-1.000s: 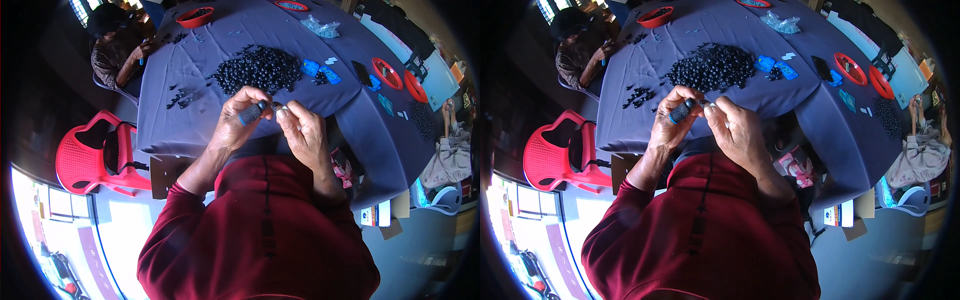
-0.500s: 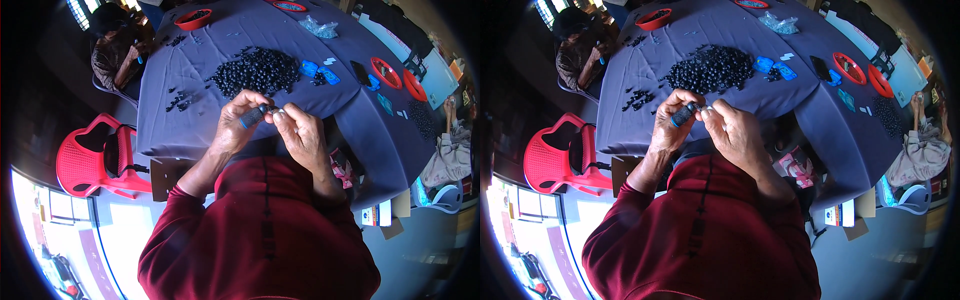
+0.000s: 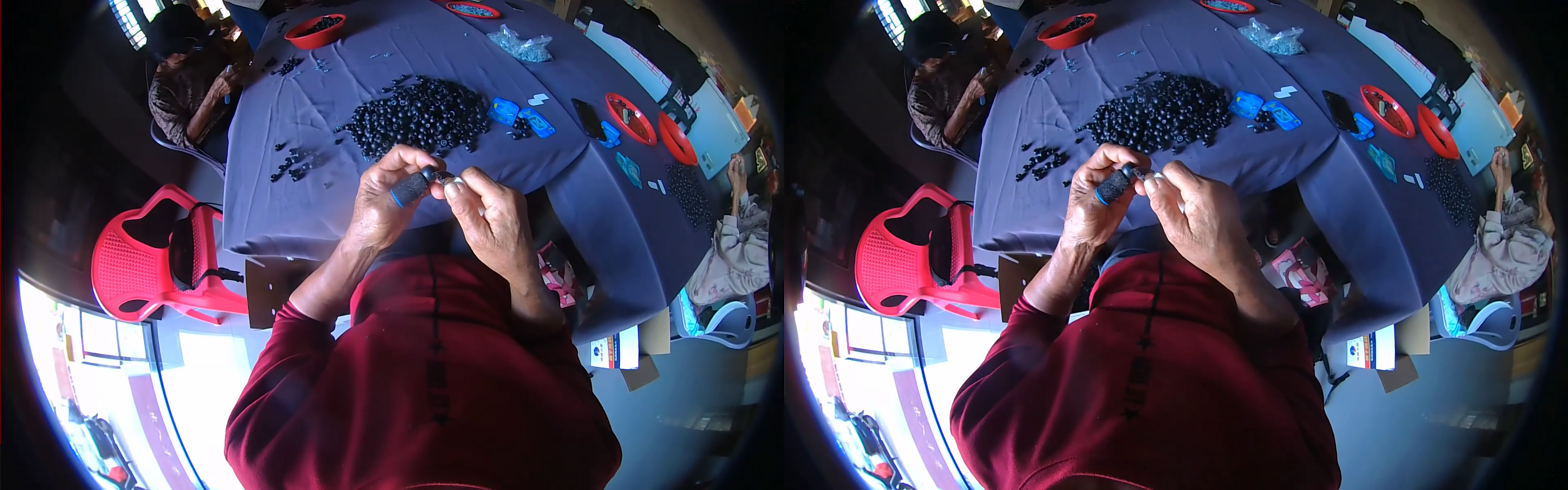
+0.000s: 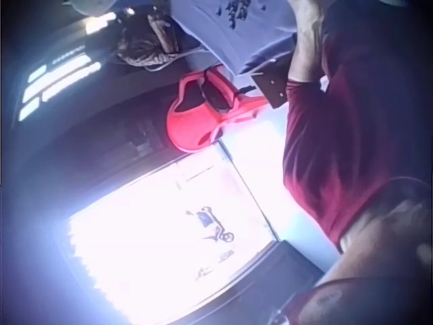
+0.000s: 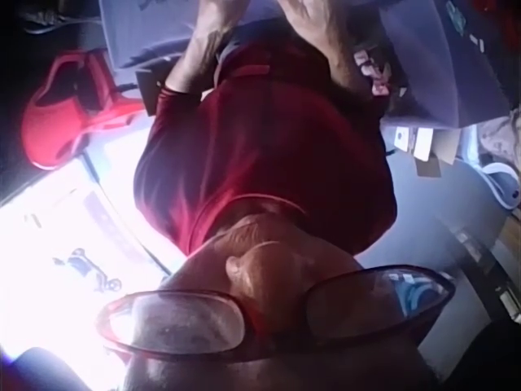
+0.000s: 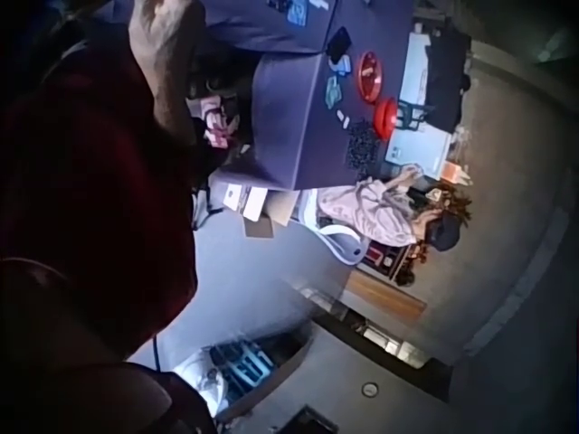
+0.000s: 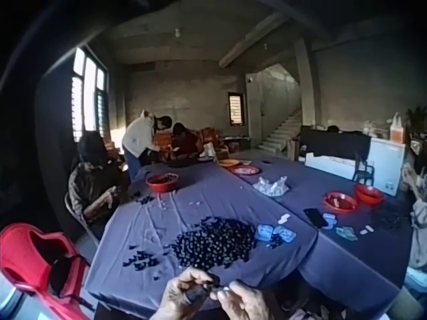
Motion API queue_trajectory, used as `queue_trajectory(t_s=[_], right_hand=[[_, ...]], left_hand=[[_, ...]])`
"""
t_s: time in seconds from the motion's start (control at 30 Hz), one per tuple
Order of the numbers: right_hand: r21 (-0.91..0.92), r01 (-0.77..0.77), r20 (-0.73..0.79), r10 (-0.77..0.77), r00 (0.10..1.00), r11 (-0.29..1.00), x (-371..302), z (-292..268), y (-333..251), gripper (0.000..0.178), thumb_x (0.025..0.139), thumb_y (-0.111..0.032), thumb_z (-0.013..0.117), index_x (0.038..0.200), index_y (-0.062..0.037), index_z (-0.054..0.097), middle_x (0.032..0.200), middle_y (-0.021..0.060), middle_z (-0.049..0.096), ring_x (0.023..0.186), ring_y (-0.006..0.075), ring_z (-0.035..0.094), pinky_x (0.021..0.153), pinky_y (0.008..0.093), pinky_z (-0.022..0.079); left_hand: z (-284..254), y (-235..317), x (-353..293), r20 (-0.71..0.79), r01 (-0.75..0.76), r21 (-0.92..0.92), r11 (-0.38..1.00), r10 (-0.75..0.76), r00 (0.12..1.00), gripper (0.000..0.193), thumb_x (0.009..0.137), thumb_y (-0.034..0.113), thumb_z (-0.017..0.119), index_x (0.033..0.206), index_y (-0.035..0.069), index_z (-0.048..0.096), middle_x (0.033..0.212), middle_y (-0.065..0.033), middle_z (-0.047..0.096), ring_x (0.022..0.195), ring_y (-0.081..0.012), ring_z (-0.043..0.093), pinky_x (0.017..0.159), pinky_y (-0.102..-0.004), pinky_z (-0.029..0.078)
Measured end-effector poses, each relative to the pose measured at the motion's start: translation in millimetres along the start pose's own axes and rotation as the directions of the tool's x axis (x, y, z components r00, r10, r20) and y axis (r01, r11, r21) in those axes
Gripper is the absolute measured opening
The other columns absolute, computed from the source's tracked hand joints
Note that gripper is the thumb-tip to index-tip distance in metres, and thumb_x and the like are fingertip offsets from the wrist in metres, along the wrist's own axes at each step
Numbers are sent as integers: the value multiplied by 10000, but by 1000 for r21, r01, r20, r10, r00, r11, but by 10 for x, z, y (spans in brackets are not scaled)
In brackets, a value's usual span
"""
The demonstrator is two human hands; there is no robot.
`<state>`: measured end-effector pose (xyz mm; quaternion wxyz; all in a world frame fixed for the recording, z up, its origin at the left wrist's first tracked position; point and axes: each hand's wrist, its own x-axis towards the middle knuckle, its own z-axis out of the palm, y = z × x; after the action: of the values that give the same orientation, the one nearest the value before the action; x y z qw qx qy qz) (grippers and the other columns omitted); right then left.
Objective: The person joins small black plastic outer casings with white internal plastic components by hand.
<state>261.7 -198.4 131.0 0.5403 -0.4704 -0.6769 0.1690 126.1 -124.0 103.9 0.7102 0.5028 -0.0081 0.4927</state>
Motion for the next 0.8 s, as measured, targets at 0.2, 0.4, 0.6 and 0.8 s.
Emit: queue_trajectory(t_s=[0.2,0.4,0.6,0.8], right_hand=[[-63,-10,24,12,1000,998,-16,-29,-4,216,875,-172,509,751,3,526,588,56,546,484,77,439,440,253,341],[-110,50,110,-38,993,993,-81,56,-34,208,856,-190,543,797,10,537,531,51,483,469,70,415,433,254,335],[13,-14,61,13,998,1000,-65,-72,-77,216,871,-187,524,760,-2,530,543,10,465,492,25,406,431,218,326],[93,21,-26,-19,999,995,-35,-80,-170,234,881,-186,504,736,-4,510,559,4,492,480,41,414,436,212,333]], left_hand=[[-2,15,-10,-20,-18,124,992,21,1000,164,793,19,568,950,-22,540,887,-93,579,765,-138,562,731,-265,452],[-3,-40,-35,-46,-7,271,963,20,999,157,769,-12,572,924,4,554,840,-45,571,750,-109,528,709,-241,424],[57,31,-25,39,60,-97,993,-56,998,171,797,75,586,947,8,541,866,-79,563,777,-129,525,730,-266,423],[70,37,-24,152,116,-341,933,-67,986,191,821,114,577,968,1,528,865,-103,573,754,-155,532,713,-313,437]])
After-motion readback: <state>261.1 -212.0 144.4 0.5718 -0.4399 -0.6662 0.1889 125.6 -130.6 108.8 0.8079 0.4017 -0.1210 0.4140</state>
